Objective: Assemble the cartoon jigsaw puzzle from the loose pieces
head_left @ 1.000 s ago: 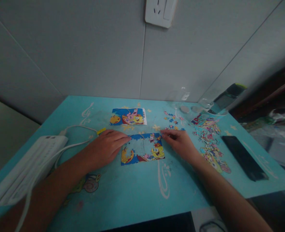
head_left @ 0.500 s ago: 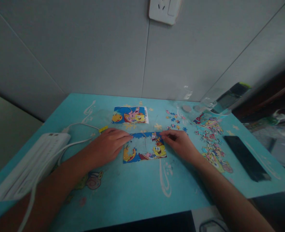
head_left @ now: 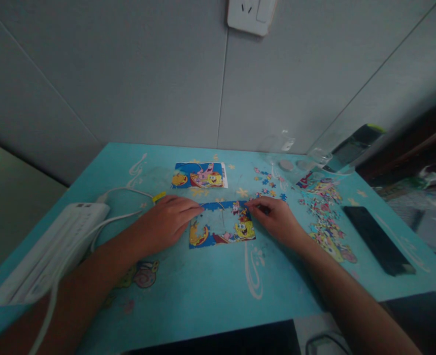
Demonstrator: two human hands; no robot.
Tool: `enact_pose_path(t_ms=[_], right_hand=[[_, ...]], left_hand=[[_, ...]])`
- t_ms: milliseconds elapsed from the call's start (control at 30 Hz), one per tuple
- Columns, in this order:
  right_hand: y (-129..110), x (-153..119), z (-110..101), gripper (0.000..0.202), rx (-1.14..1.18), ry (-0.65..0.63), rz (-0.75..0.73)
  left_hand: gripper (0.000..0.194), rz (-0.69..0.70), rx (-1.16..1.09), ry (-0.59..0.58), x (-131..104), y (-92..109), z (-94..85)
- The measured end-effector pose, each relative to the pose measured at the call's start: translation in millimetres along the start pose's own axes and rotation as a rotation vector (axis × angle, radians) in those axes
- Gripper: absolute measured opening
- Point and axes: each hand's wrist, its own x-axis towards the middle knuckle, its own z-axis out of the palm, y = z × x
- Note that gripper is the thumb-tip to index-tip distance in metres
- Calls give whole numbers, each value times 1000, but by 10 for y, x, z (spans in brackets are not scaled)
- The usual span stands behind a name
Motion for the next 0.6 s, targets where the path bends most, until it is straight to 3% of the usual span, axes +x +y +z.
enact_pose_path(t_ms=[600], right_hand=[[2,18,54,20,-38,25,-144]], left_hand=[[38,-1,26,-21,8,18,-18]])
